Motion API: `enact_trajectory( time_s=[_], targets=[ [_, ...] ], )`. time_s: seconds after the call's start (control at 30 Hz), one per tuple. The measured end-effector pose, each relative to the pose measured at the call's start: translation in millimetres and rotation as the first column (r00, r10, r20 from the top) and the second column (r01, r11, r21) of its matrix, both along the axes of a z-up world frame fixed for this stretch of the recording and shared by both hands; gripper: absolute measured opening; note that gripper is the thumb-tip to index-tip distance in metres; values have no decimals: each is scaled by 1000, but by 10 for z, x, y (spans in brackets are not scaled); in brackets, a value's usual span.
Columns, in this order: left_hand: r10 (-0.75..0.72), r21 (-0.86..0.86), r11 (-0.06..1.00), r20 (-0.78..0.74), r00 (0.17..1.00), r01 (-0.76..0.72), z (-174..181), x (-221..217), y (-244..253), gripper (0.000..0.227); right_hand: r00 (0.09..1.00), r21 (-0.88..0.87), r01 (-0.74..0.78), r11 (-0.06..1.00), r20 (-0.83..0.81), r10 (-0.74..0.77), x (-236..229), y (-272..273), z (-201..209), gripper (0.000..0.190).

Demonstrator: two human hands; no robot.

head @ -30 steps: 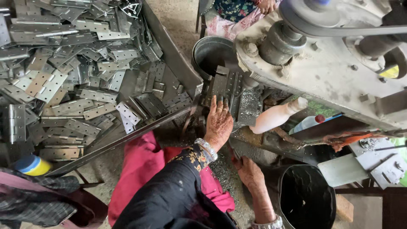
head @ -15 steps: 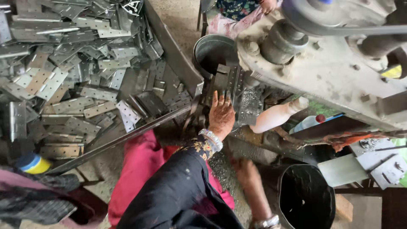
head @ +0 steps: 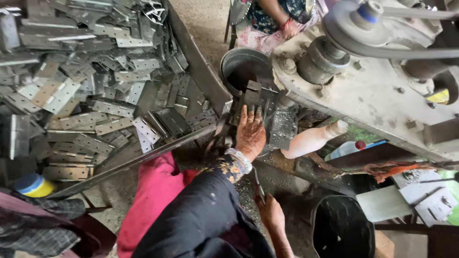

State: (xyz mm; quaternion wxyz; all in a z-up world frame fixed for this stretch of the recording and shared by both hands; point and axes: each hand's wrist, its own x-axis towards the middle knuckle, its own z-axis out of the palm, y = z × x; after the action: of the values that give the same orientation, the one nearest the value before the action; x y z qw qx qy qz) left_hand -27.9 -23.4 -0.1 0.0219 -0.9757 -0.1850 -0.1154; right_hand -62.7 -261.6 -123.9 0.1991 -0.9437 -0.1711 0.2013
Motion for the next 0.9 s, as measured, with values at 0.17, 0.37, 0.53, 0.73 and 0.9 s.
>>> enact_trajectory(
  time_s=[0.17, 0.37, 0.53, 0.73, 0.9],
  targets=[
    [5, -3, 1000, 24, 1000, -5, -34, 41, 70, 47, 957, -1, 119, 993, -265, -115, 90, 13, 94, 50],
    [78, -44, 996, 12, 997, -78, -29, 321, 85, 49, 997, 62, -27, 998, -72, 32, 67, -37, -127, 46],
    [12, -49, 999, -19, 1000, -12, -4, 264, 118, 45, 999, -129, 29, 991, -12, -31, -142, -28, -130, 52],
    [-150, -90, 980, 260, 954, 179, -224, -495, 24, 64, 924, 166, 6, 986, 376, -69, 133, 205, 849, 62],
    [-376, -161, 866, 412, 830, 473, -425, -746, 75, 20, 944, 124, 43, 991, 320, -81, -69, 359, 1272, 40]
  ],
)
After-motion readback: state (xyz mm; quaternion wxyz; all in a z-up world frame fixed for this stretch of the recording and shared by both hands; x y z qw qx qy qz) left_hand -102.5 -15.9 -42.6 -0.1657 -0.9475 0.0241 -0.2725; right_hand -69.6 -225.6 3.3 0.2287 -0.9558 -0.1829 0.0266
